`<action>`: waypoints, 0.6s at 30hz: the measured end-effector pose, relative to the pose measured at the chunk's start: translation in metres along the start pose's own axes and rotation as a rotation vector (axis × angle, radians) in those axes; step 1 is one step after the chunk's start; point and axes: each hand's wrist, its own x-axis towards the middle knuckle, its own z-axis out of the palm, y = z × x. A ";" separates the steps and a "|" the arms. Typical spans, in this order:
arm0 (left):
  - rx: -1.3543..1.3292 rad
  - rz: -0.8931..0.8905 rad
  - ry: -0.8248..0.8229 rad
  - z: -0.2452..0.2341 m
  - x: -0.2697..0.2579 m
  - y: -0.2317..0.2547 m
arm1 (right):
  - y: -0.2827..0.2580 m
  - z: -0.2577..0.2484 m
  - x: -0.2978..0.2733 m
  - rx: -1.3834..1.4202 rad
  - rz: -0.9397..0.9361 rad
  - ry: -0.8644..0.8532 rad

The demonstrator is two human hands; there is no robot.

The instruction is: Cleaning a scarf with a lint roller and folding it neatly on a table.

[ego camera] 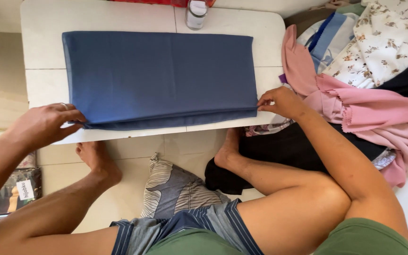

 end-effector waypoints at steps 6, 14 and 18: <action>-0.047 0.156 -0.003 0.021 0.001 0.011 | 0.002 0.003 -0.005 -0.011 0.015 -0.059; -0.004 0.209 -0.009 0.025 0.001 0.006 | 0.007 0.019 0.005 -0.036 -0.021 -0.205; -0.026 0.174 -0.143 0.016 0.002 0.009 | -0.003 0.016 0.004 -0.117 0.019 -0.223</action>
